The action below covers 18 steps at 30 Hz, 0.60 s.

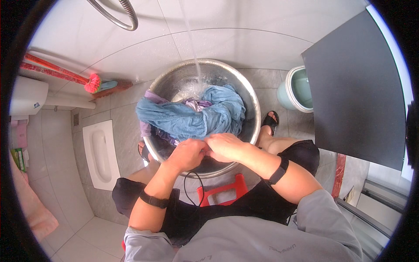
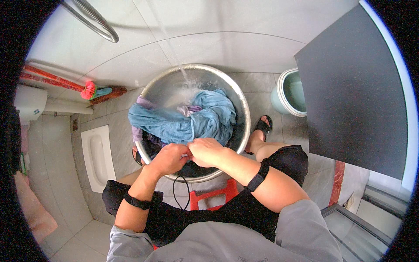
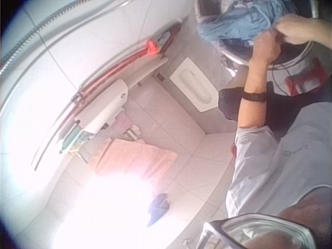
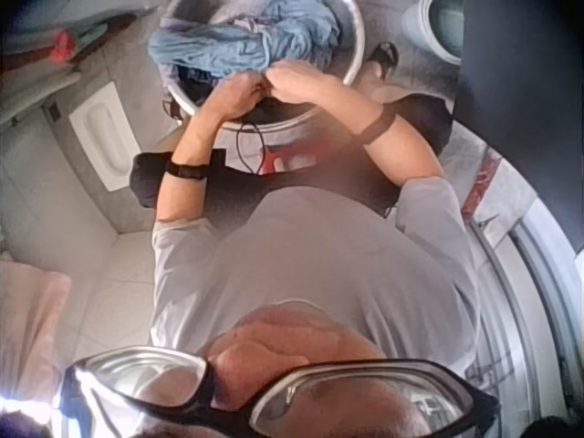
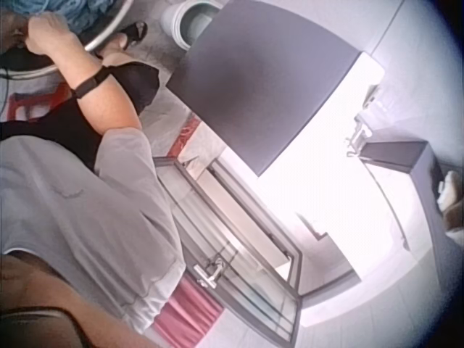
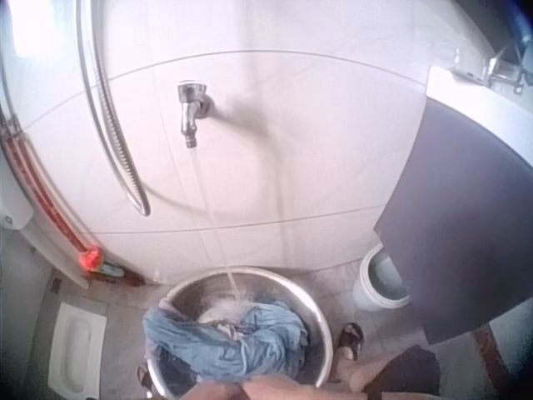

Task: The person is washing various items of clothing by hand in a large metal basin, scrubbing them, pouring out used water, and refilling the basin from a faucet.

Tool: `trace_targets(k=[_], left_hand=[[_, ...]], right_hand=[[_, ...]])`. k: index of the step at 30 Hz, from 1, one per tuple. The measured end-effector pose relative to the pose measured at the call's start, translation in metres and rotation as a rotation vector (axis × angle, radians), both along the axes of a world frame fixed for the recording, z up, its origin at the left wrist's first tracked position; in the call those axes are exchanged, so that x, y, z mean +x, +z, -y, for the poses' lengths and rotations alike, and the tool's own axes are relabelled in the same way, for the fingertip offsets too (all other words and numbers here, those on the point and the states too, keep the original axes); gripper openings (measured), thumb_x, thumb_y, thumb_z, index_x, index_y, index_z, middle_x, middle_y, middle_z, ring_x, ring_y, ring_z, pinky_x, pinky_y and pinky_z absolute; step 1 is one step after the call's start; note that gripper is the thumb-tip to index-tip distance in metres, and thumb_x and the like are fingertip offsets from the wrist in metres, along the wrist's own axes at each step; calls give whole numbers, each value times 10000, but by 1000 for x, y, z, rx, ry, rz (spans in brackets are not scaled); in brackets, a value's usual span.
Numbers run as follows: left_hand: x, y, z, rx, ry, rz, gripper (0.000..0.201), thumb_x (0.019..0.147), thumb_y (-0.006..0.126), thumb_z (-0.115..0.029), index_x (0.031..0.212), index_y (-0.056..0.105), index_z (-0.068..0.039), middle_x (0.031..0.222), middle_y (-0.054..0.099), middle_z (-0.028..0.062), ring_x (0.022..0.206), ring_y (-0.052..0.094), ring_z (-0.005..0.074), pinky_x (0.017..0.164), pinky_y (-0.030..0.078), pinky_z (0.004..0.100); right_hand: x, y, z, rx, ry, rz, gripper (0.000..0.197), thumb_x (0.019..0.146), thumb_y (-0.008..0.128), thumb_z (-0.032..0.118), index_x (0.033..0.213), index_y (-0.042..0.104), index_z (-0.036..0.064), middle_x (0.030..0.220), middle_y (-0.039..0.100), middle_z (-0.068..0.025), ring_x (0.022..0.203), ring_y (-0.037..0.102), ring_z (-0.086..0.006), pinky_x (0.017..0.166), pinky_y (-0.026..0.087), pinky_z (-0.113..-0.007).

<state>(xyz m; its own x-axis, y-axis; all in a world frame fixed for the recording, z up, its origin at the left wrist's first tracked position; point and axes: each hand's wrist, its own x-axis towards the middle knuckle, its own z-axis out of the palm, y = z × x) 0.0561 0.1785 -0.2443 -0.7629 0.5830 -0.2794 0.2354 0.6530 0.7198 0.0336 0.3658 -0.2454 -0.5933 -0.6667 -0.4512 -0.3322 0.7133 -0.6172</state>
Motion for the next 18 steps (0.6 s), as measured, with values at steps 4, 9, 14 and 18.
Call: trace_targets(k=[4, 9, 14, 18], left_hand=[[1, 0, 0, -10, 3, 2, 147, 771, 648, -68, 905, 699, -36, 902, 691, 190, 887, 658, 387, 788, 527, 461], [-2, 5, -2, -31, -4, 38, 166, 782, 605, -62, 909, 706, -29, 924, 693, 204, 927, 655, 390, 825, 523, 471], [-2, 3, -1, -34, 4, 20, 143, 787, 597, -71, 881, 693, -23, 914, 691, 203, 923, 652, 394, 816, 523, 476], [-1, 2, -2, -42, 3, 21, 130, 794, 590, -77, 863, 684, -21, 902, 690, 201, 913, 653, 395, 811, 522, 480]], right_hand=[[0, 1, 0, -11, 2, 2, 263, 866, 636, 236, 999, 646, 10, 974, 670, -215, 970, 646, -396, 831, 517, -489], [-2, 1, -1, -16, 4, 3, 254, 878, 616, 229, 995, 642, 5, 971, 668, -222, 967, 645, -399, 831, 515, -491], [-3, 6, 0, -25, 7, 3, 249, 871, 623, 222, 991, 644, 4, 965, 669, -224, 968, 642, -405, 833, 513, -491], [-2, 3, -1, -31, 4, 18, 250, 868, 626, 221, 990, 644, 3, 975, 671, -224, 975, 642, -402, 834, 513, -489]])
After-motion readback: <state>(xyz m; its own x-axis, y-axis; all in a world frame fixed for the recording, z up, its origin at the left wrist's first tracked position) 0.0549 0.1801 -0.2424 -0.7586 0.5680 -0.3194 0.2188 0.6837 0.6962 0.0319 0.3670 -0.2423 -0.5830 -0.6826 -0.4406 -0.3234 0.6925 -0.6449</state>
